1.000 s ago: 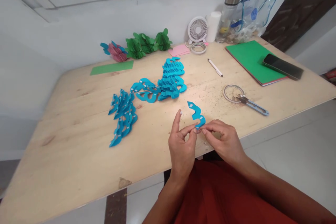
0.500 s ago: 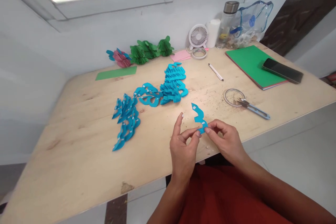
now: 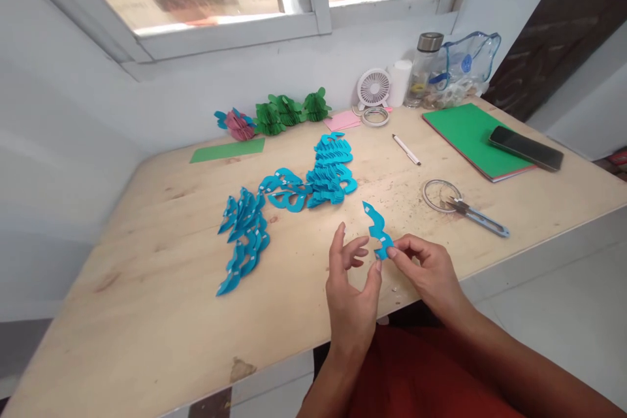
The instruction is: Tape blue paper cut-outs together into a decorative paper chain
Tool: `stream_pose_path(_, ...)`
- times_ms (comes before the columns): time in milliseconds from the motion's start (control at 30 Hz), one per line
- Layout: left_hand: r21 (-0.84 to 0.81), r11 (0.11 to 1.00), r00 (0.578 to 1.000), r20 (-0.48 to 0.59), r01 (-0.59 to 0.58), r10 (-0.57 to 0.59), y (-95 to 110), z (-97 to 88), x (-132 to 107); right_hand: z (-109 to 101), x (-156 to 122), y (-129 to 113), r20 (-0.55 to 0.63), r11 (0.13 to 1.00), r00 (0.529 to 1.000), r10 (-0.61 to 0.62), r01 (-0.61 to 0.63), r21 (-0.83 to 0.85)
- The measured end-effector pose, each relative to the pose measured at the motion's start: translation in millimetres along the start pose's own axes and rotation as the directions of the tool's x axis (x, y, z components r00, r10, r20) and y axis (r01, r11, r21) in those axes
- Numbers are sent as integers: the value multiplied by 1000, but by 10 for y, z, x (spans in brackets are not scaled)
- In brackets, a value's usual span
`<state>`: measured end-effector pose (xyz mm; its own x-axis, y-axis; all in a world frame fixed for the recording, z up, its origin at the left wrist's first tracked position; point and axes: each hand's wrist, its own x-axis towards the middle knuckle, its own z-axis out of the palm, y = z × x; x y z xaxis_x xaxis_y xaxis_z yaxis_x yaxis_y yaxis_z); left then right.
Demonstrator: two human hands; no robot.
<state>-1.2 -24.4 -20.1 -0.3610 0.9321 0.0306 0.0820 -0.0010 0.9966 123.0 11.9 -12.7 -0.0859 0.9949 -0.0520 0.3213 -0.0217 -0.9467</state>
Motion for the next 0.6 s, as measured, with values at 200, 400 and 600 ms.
stream_pose_path(200, 133, 974, 983, -7, -180, 183, -3, 50, -32, 58, 0, -56, -32, 1000, 999, 10, -9, 13)
stream_pose_path(400, -50, 999, 999, 47, -17, 20, 8, 58, -4, 21, -19, -49, -13, 998, 1000, 9, -9, 60)
stream_pose_path(600, -396, 880, 965, 133, 262, -228, 72, 62, 42, -45, -47, 30, -4, 994, 995, -101, 101, 36)
